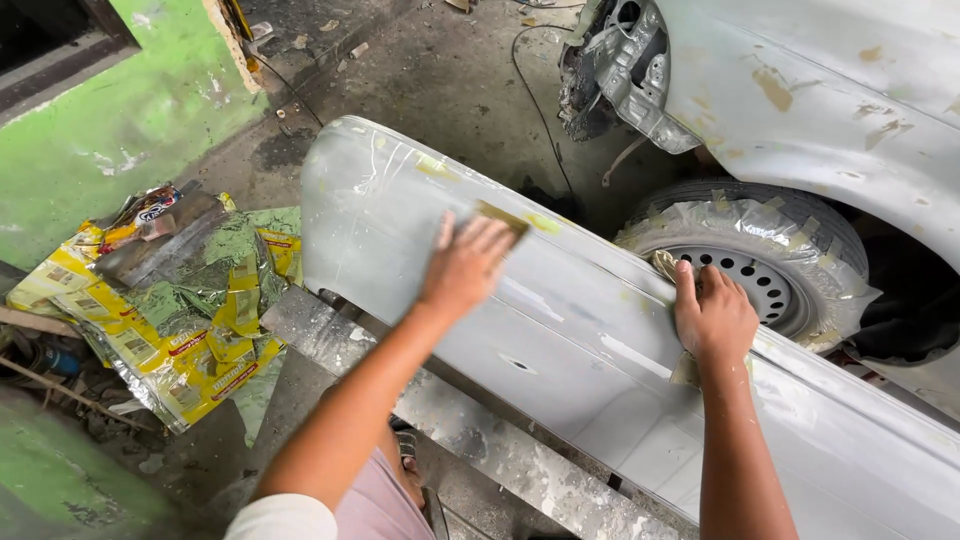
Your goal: The person sands a white car bumper with a sanding block and wipes the surface with a cloth. The bumper is placed on a metal stand next to a vehicle.
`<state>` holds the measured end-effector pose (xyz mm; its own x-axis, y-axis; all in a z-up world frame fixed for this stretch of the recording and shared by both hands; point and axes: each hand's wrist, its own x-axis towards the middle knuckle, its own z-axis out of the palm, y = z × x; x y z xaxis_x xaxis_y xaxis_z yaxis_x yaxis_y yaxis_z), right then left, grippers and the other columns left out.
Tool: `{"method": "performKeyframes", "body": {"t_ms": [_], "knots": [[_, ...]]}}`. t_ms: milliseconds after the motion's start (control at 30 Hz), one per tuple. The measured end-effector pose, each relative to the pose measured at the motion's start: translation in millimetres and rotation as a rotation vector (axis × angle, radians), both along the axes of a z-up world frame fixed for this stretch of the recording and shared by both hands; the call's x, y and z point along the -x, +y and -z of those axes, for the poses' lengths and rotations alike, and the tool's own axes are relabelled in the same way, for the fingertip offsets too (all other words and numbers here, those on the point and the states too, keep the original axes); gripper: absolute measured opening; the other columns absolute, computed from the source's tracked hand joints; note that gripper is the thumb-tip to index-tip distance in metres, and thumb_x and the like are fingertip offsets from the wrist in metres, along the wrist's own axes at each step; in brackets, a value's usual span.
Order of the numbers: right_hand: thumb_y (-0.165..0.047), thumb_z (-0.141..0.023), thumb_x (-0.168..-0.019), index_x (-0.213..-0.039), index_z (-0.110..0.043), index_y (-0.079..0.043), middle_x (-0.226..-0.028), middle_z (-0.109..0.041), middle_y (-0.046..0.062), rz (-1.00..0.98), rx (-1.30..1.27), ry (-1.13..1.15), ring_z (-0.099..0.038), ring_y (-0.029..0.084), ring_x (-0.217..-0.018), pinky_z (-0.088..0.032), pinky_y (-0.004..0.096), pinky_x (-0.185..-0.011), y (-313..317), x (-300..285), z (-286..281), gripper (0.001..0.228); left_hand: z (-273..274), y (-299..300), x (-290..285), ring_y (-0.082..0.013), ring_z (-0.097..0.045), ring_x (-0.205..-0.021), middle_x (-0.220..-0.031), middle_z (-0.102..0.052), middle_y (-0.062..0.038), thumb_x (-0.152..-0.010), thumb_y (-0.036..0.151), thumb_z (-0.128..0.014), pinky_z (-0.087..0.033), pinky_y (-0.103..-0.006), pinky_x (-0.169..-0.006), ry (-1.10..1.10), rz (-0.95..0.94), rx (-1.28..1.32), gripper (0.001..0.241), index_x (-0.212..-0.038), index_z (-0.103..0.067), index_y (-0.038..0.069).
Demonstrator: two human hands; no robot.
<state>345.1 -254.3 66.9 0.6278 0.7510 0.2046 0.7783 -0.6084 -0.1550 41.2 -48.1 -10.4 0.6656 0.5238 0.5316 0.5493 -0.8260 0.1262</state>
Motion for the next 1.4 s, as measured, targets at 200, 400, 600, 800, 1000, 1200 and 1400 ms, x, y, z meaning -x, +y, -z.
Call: {"method": "performKeyframes", "body": {"t_ms": [200, 400, 600, 800, 1000, 1200, 1400], "knots": [[-0.069, -0.030, -0.112, -0.102, -0.064, -0.010, -0.095, -0.068, 0.017, 0.026, -0.009, -0.022, -0.066, 0.037, -0.101, -0.050, 0.045, -0.090, 6, 15, -8, 0.069, -39, -11, 11, -0.0333, -0.049, -0.138, -0.141, -0.060, -0.008, -0.093, 0.049, -0.062, -0.030, -0.0651, -0.115, -0.040, 0.068, 0.044, 0.057, -0.139, -0.063, 0.016], [-0.071, -0.029, -0.112, -0.101, -0.061, -0.009, -0.093, -0.064, 0.018, -0.009, -0.017, 0.000, -0.064, 0.040, -0.101, -0.049, 0.047, -0.089, 1, 5, -4, 0.070, -24, -100, -75, -0.0397, -0.049, -0.139, -0.141, -0.059, -0.016, -0.092, 0.045, -0.063, -0.034, -0.0575, -0.118, -0.209, 0.281, 0.054, 0.060, -0.140, -0.060, 0.009], [-0.070, -0.026, -0.113, -0.099, -0.061, -0.010, -0.093, -0.065, 0.017, -0.007, 0.010, -0.015, -0.066, 0.039, -0.103, -0.050, 0.046, -0.090, -2, 4, -4, 0.070, -78, -39, 23, -0.0435, -0.034, -0.149, -0.154, -0.050, -0.020, -0.100, 0.031, -0.059, -0.021, -0.0682, -0.117, -0.079, -0.065, 0.223, 0.050, -0.146, -0.058, 0.012], [-0.071, -0.027, -0.113, -0.102, -0.065, -0.013, -0.097, -0.069, 0.016, 0.045, 0.024, -0.008, -0.067, 0.036, -0.106, -0.050, 0.046, -0.092, 3, 7, -3, 0.071, -67, 6, 29, -0.0426, -0.037, -0.133, -0.147, -0.035, -0.023, -0.087, 0.050, -0.075, -0.050, -0.0601, -0.099, -0.149, -0.440, 0.558, 0.093, -0.154, -0.038, -0.002], [-0.072, -0.025, -0.113, -0.102, -0.067, -0.014, -0.098, -0.070, 0.016, 0.042, 0.000, 0.021, -0.068, 0.036, -0.107, -0.050, 0.044, -0.093, 2, 9, -7, 0.073, -59, 27, 16, -0.0554, -0.061, -0.115, -0.125, -0.048, -0.036, -0.079, 0.032, -0.090, -0.055, -0.0533, -0.098, -0.233, -0.470, 0.811, 0.112, -0.149, -0.019, -0.018], [-0.073, -0.027, -0.110, -0.099, -0.066, -0.013, -0.097, -0.070, 0.015, 0.051, -0.003, 0.041, -0.067, 0.035, -0.106, -0.050, 0.045, -0.093, 2, 8, -6, 0.073, -48, 84, 24, -0.0236, -0.072, -0.102, -0.101, -0.072, 0.010, -0.084, 0.036, -0.076, -0.051, -0.0507, -0.093, 0.099, -0.418, 0.379, 0.034, -0.118, -0.072, 0.041], [-0.073, -0.025, -0.110, -0.102, -0.069, -0.015, -0.097, -0.071, 0.014, 0.049, -0.011, 0.045, -0.069, 0.033, -0.103, -0.052, 0.043, -0.091, 0, 10, -8, 0.072, -70, 62, 19, -0.0103, -0.062, -0.115, -0.100, -0.074, 0.016, -0.085, 0.017, -0.075, -0.019, -0.0578, -0.119, 0.051, -0.047, 0.195, 0.023, -0.096, -0.069, 0.036]]}}
